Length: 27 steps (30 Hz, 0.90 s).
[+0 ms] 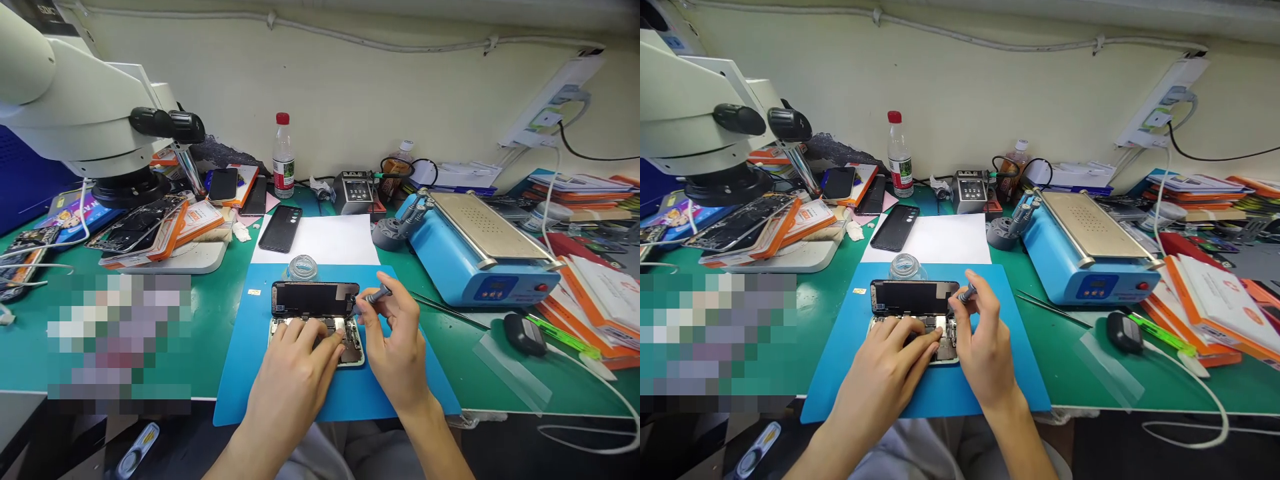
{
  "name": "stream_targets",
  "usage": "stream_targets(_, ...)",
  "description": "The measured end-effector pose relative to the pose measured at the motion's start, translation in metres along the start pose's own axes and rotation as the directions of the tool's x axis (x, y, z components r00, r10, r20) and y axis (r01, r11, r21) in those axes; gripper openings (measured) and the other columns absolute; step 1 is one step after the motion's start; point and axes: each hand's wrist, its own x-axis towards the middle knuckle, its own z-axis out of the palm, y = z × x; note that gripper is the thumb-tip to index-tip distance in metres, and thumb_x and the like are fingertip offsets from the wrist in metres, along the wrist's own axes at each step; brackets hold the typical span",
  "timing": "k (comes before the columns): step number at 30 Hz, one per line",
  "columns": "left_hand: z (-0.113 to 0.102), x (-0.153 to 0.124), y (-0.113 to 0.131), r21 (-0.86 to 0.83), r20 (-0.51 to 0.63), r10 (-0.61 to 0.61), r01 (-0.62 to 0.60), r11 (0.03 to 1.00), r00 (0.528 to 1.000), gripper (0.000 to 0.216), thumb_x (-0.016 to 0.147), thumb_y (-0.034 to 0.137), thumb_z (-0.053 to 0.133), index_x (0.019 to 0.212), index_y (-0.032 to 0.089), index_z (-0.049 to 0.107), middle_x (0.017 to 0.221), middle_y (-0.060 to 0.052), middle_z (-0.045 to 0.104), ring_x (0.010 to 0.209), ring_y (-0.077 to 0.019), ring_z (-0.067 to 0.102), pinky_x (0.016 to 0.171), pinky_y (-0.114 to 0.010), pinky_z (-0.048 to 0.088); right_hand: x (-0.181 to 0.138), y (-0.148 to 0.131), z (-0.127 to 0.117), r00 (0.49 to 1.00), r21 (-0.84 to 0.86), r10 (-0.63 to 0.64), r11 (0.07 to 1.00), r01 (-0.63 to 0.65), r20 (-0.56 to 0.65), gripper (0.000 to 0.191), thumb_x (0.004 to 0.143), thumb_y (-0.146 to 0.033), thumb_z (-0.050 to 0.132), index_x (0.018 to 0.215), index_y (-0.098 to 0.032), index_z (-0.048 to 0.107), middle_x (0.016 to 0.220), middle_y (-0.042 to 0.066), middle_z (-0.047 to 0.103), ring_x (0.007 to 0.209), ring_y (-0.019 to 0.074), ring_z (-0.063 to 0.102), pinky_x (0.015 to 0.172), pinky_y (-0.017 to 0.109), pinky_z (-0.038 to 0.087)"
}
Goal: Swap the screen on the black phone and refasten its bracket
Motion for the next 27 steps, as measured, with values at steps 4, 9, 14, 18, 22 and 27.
stream_targets(4,0.001,0.0,0.0,-0.021,0.01,-0.022,0.023,1.0,1.0,0.027,0.112,0.027,0.048,0.13,0.023,0.068,0.108,-0.006,0.064,0.094,-0.0249,0.057,0.08,-0.043,0.047,-0.002,0.001,0.002,0.999,-0.062,-0.035,0.997,0.037,0.025,0.054,0.106,-0.02,0.06,0.155,-0.032,0.041,0.124,0.008,0.072,0.097,0.0225,0.075,0.085,0.041,0.066)
stream_targets(9,0.002,0.0,-0.001,-0.038,0.01,-0.034,0.034,0.999,0.999,0.027,0.112,0.028,0.047,0.13,0.024,0.067,0.108,-0.006,0.064,0.094,-0.0247,0.056,0.081,-0.044,0.047,0.001,0.001,0.004,0.996,-0.131,-0.077,0.988,0.081,0.034,0.058,0.106,-0.019,0.061,0.157,-0.033,0.039,0.133,0.009,0.069,0.1,0.0216,0.075,0.085,0.038,0.066)
stream_targets(14,0.001,0.0,0.0,-0.036,0.009,-0.035,0.035,0.999,0.999,0.027,0.112,0.027,0.048,0.129,0.024,0.068,0.108,-0.006,0.064,0.094,-0.0245,0.056,0.08,-0.043,0.048,0.002,0.003,0.005,0.993,-0.16,-0.115,0.98,0.117,0.026,0.055,0.106,-0.019,0.062,0.156,-0.028,0.041,0.128,0.008,0.071,0.096,0.0191,0.075,0.083,0.033,0.065)
stream_targets(18,0.002,0.0,0.0,-0.031,0.002,-0.029,0.029,0.999,1.0,0.025,0.111,0.027,0.049,0.128,0.024,0.068,0.106,-0.006,0.063,0.091,-0.0241,0.056,0.078,-0.042,0.047,0.002,0.004,0.006,0.993,-0.162,-0.119,0.979,0.121,0.023,0.054,0.106,-0.019,0.061,0.156,-0.028,0.041,0.127,0.008,0.071,0.095,0.0176,0.074,0.083,0.03,0.064)
stream_targets(22,0.002,0.0,-0.001,-0.021,0.003,-0.023,0.023,1.0,1.0,0.025,0.111,0.026,0.05,0.128,0.024,0.068,0.107,-0.006,0.064,0.092,-0.0244,0.056,0.079,-0.042,0.047,0.005,0.004,0.004,0.986,-0.203,-0.164,0.965,0.165,0.023,0.054,0.103,-0.021,0.067,0.153,-0.028,0.047,0.123,0.007,0.072,0.086,0.0179,0.071,0.081,0.033,0.062)
stream_targets(27,0.0,0.0,0.0,-0.033,0.006,-0.025,0.025,0.999,1.0,0.027,0.111,0.026,0.048,0.129,0.023,0.068,0.107,-0.006,0.064,0.093,-0.0241,0.056,0.08,-0.043,0.049,0.013,-0.001,-0.001,0.965,-0.205,-0.253,0.943,0.261,0.064,0.048,0.106,-0.013,0.06,0.151,-0.024,0.053,0.123,0.008,0.073,0.098,0.0214,0.068,0.089,0.038,0.057)
